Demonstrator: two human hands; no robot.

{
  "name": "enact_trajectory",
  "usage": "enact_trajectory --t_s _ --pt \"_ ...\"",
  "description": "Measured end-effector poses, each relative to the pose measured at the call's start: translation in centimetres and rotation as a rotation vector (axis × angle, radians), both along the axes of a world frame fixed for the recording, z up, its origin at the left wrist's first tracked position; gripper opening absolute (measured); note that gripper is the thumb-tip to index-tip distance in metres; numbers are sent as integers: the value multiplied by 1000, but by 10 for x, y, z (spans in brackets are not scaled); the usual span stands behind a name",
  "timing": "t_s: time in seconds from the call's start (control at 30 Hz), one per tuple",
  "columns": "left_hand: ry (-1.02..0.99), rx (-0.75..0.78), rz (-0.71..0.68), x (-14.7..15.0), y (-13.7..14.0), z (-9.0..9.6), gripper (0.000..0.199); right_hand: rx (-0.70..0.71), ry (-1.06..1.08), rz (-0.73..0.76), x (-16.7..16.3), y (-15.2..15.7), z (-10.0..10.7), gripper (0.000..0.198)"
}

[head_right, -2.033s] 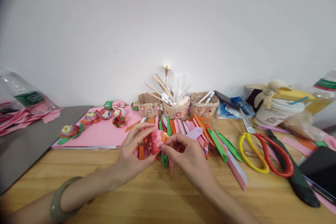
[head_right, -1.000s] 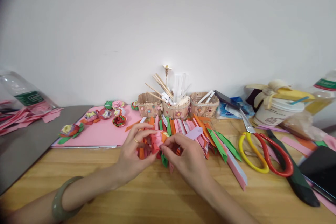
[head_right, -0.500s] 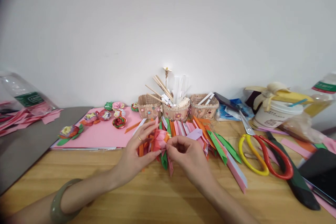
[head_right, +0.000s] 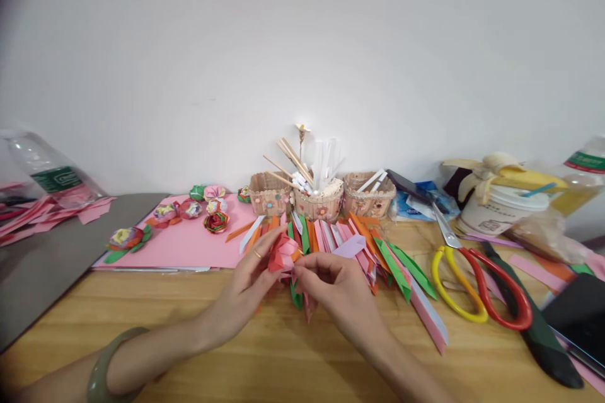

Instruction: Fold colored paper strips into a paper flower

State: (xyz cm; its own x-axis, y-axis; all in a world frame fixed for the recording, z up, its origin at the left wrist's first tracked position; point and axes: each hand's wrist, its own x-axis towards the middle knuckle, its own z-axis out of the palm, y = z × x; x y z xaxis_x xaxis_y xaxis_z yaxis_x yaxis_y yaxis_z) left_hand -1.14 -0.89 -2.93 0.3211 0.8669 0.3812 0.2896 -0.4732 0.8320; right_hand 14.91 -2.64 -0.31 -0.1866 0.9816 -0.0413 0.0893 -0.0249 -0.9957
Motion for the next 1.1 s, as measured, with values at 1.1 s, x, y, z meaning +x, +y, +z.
enact_trajectory --t_s 1.1 --pt "-75 23 62 0 -4 -1 44 21 322 -44 -6 -2 -20 23"
